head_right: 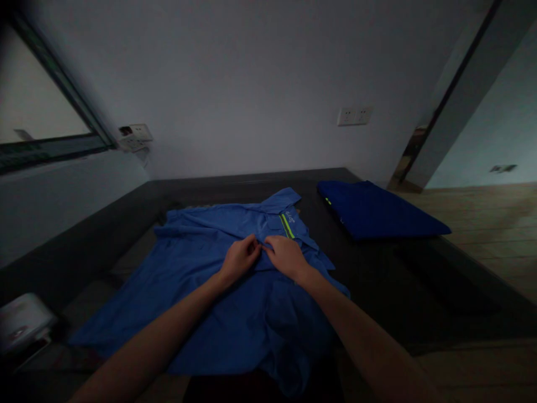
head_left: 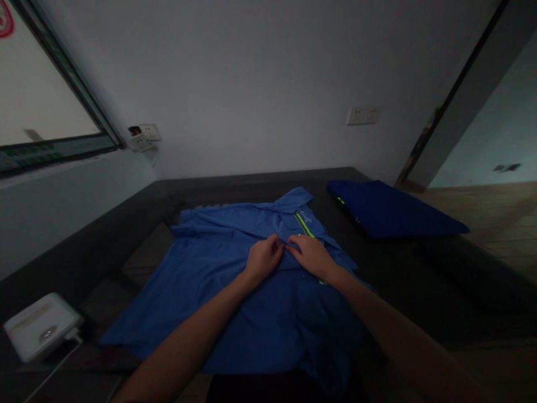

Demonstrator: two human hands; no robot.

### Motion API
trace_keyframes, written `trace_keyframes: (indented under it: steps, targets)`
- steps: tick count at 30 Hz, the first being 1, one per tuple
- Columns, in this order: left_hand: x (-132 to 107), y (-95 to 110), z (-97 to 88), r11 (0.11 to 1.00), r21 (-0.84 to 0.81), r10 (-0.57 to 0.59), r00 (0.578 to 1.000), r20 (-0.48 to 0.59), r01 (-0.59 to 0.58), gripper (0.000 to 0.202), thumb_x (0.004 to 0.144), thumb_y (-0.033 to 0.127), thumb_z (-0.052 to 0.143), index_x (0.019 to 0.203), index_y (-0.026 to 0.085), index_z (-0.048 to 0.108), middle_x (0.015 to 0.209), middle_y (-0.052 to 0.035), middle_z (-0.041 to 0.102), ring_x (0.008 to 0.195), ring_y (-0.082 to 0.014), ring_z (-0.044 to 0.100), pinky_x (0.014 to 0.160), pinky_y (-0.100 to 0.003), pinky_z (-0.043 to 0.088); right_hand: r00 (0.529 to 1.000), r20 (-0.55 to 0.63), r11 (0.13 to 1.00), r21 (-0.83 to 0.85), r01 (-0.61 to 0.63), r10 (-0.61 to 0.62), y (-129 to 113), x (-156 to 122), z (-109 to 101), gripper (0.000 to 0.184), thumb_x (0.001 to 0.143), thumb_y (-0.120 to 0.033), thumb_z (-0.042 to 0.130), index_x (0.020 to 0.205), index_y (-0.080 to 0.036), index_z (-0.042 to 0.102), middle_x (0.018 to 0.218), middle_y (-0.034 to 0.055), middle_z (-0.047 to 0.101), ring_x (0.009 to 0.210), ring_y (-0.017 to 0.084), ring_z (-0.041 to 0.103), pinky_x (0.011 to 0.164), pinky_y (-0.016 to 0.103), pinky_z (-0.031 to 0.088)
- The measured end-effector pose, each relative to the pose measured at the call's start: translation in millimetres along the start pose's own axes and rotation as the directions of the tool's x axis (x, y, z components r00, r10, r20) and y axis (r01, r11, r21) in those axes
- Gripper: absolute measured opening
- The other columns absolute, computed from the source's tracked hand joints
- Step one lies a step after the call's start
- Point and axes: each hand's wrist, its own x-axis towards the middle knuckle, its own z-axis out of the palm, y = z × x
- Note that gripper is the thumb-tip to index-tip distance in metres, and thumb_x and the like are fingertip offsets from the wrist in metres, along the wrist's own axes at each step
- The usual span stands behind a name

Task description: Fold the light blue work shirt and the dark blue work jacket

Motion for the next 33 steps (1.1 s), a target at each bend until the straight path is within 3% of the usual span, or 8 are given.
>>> trace_keyframes:
  steps: [5, 11, 20, 24, 28, 33]
  targets:
    - [0, -2, 0.9, 0.999, -0.048, 0.014, 0.999, 0.032, -0.012, 0.011, 0.085, 0.023, 0.047, 0.078, 0.019, 0.053, 0.064, 0.0020, 0.058, 0.057, -0.0113, 0.052, 0.055, -0.021, 0.032, 0.997, 0.031, 0.989, -0.125, 0.076, -0.072, -1, -1, 3, 0.021, 0.093, -0.024, 0.041, 0.093, -0.016, 0.060, 0.093, 0.0090, 0.066, 0.089, 0.020, 0.060, 0.075, 0.027, 0.039]
    - [0, -1, -0.4, 0.992, -0.064, 0.111, 0.992, 0.056, -0.107, 0.014, 0.089, 0.025, 0.042, 0.084, 0.019, 0.054, 0.072, -0.0007, 0.061, 0.066, -0.0137, 0.056, 0.062, -0.022, 0.038, 0.998, 0.011, 0.975, -0.210, 0.067, -0.066, -2, -2, 0, 0.023, 0.094, -0.024, 0.038, 0.095, -0.016, 0.059, 0.093, 0.0096, 0.066, 0.087, 0.020, 0.060, 0.073, 0.028, 0.039]
    - [-2, 2, 2.5, 0.992, -0.064, 0.108, 0.994, 0.030, -0.106, 0.012, 0.088, 0.022, 0.044, 0.087, 0.019, 0.055, 0.078, -0.0018, 0.062, 0.070, -0.0139, 0.057, 0.065, -0.022, 0.040, 0.997, 0.021, 0.965, -0.250, 0.075, -0.072, -6, -3, -6, 0.024, 0.094, -0.025, 0.038, 0.095, -0.017, 0.060, 0.093, 0.0103, 0.066, 0.089, 0.020, 0.059, 0.075, 0.027, 0.038]
    - [6, -5, -9.3, 0.987, -0.084, 0.137, 0.990, -0.008, -0.138, 0.016, 0.088, 0.026, 0.044, 0.085, 0.018, 0.058, 0.077, -0.0012, 0.063, 0.070, -0.0131, 0.056, 0.065, -0.022, 0.041, 1.000, -0.019, 0.978, -0.206, -0.023, 0.019, -1, -2, -10, 0.027, 0.094, -0.035, 0.039, 0.093, -0.019, 0.061, 0.085, 0.0083, 0.068, 0.080, 0.020, 0.062, 0.066, 0.026, 0.036]
    - [18, -23, -29.2, 0.998, -0.034, 0.059, 0.998, -0.021, -0.059, 0.019, 0.087, 0.028, 0.044, 0.082, 0.017, 0.059, 0.074, -0.0016, 0.062, 0.067, -0.0136, 0.056, 0.064, -0.023, 0.041, 0.995, -0.057, 0.990, -0.108, -0.085, 0.079, 8, 1, -14, 0.037, 0.090, -0.051, 0.042, 0.084, -0.021, 0.063, 0.079, 0.0054, 0.069, 0.076, 0.020, 0.062, 0.062, 0.026, 0.035]
    - [27, -46, -47.5, 0.996, 0.085, 0.035, 0.999, 0.006, -0.035, 0.017, 0.083, 0.025, 0.046, 0.083, 0.017, 0.061, 0.086, -0.0058, 0.063, 0.081, -0.0176, 0.058, 0.077, -0.028, 0.044, 0.987, -0.121, 0.994, -0.015, -0.112, 0.109, 25, 3, -22, 0.032, 0.088, -0.048, 0.048, 0.084, -0.022, 0.067, 0.085, 0.0044, 0.070, 0.081, 0.020, 0.062, 0.066, 0.025, 0.037]
